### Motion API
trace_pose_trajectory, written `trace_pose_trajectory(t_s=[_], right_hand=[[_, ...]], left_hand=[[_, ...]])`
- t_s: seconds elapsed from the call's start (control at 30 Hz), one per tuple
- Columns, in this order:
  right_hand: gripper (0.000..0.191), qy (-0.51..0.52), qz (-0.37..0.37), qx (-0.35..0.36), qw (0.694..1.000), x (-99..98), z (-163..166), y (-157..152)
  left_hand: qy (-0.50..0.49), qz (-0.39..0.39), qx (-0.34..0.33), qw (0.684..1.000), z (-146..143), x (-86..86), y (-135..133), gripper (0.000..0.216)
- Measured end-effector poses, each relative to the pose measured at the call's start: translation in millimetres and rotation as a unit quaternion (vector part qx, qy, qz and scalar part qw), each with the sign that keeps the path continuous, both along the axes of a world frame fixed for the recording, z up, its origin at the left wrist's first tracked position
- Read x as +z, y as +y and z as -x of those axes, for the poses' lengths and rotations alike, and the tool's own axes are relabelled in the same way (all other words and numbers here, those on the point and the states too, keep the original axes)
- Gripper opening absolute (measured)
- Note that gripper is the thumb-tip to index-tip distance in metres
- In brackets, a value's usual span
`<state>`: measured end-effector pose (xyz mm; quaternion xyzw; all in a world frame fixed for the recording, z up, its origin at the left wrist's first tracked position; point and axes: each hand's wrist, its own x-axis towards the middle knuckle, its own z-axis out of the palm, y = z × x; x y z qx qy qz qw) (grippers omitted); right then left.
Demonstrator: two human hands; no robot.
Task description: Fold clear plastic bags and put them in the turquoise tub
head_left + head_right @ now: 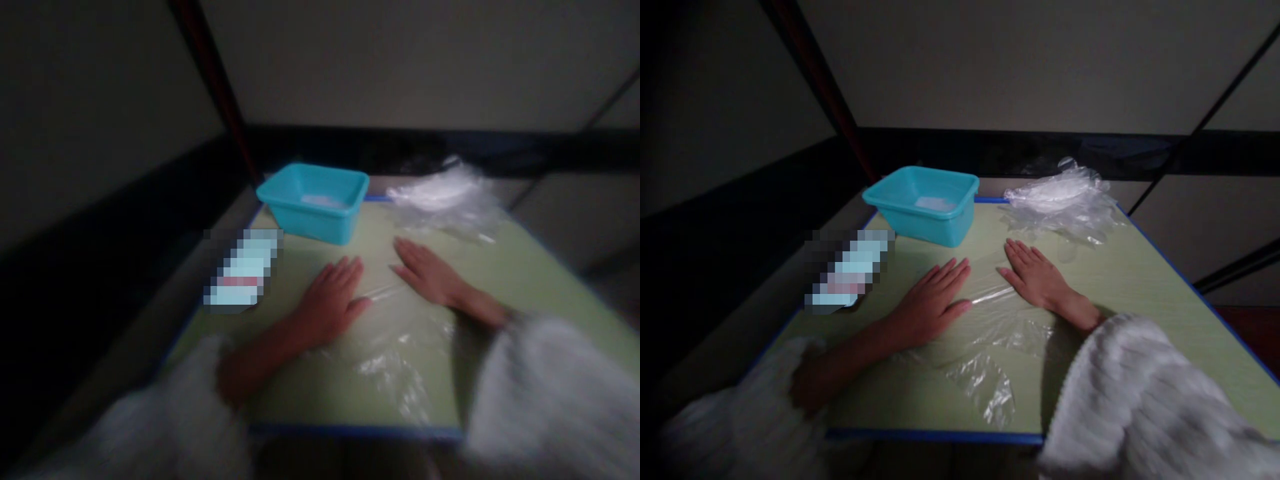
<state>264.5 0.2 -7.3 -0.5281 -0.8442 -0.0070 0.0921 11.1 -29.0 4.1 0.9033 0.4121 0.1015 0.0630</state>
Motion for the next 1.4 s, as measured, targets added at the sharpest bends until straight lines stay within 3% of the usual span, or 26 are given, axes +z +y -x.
trace_pose_trajectory(t_s=[0.33, 0.57, 0.7, 0.87, 1.03, 1.23, 1.4], right_hand=[[0.069, 0.011, 0.003, -0.038, 0.999, 0.5, -15.9, 3.6], [0.065, 0.071, -0.039, -0.041, 0.996, 22.2, -5.0, -12.5], [0.064, 0.077, -0.022, 0.002, 0.997, 25.4, 10.8, -26.5], [0.069, 0.044, 0.001, 0.040, 0.998, 11.2, 18.3, -34.1], [0.069, 0.030, -0.017, 0.045, 0.998, 3.0, 12.3, -33.1], [0.069, 0.024, -0.024, 0.053, 0.998, 1.3, 7.0, -30.2], [0.069, 0.029, -0.012, 0.045, 0.999, 3.8, 4.8, -28.4]], left_hand=[[0.015, 0.016, 0.005, 1.000, -1.5, 4.8, -2.6, 0.062], [-0.022, 0.004, 0.047, 0.999, -3.6, 10.6, -2.0, 0.068], [-0.063, -0.013, -0.025, 0.998, -12.0, 13.2, -13.5, 0.063], [-0.025, 0.009, -0.113, 0.993, -16.7, 8.2, -25.0, 0.069], [-0.008, 0.011, -0.127, 0.992, -13.9, 7.0, -23.5, 0.075], [-0.027, 0.024, -0.132, 0.991, -11.9, 6.6, -28.7, 0.105], [-0.031, 0.024, -0.161, 0.986, -9.5, 16.8, -25.7, 0.109]])
